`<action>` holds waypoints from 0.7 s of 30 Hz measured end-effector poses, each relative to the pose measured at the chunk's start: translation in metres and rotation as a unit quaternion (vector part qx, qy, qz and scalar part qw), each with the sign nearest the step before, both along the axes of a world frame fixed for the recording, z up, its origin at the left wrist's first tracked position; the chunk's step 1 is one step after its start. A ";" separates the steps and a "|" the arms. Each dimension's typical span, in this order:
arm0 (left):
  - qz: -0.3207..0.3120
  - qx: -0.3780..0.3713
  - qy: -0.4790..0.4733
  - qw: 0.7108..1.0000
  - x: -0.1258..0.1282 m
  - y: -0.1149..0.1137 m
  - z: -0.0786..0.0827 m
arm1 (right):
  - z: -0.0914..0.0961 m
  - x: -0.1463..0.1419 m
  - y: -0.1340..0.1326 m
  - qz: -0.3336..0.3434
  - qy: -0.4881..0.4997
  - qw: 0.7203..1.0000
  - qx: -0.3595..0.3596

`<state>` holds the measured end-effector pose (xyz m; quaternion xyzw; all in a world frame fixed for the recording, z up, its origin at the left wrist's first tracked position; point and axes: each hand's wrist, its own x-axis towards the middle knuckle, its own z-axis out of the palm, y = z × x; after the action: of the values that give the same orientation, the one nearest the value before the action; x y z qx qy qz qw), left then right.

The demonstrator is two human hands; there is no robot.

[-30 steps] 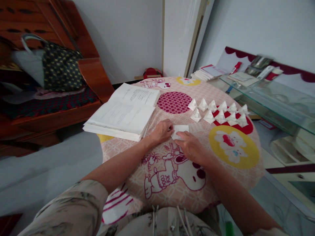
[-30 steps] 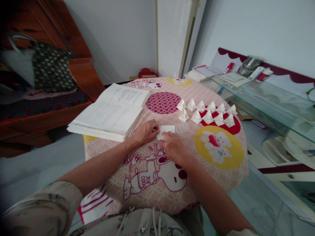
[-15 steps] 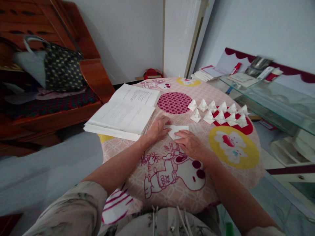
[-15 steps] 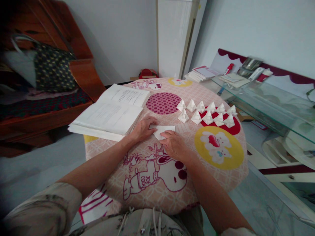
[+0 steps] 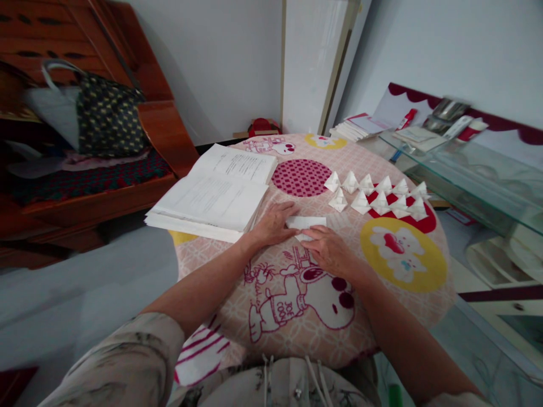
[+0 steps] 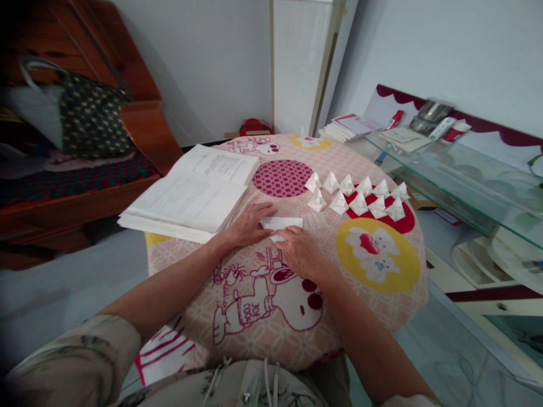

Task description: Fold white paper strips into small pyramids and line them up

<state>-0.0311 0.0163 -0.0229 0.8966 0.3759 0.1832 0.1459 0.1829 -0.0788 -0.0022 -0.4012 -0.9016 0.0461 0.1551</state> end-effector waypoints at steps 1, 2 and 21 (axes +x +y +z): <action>-0.007 0.001 0.004 1.000 0.000 -0.001 0.001 | 0.001 0.000 0.000 0.000 0.000 1.000 -0.002; -0.014 0.001 0.007 1.000 0.001 -0.002 0.002 | 0.001 0.000 0.000 -0.001 -0.001 1.000 -0.004; -0.025 -0.024 -0.052 0.998 -0.013 0.024 -0.009 | -0.003 0.002 -0.001 -0.026 -0.004 0.999 -0.017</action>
<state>-0.0445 0.0407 -0.0323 0.8913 0.3492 0.2170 0.1912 0.1844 -0.0795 -0.0047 -0.4276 -0.8904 0.0557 0.1458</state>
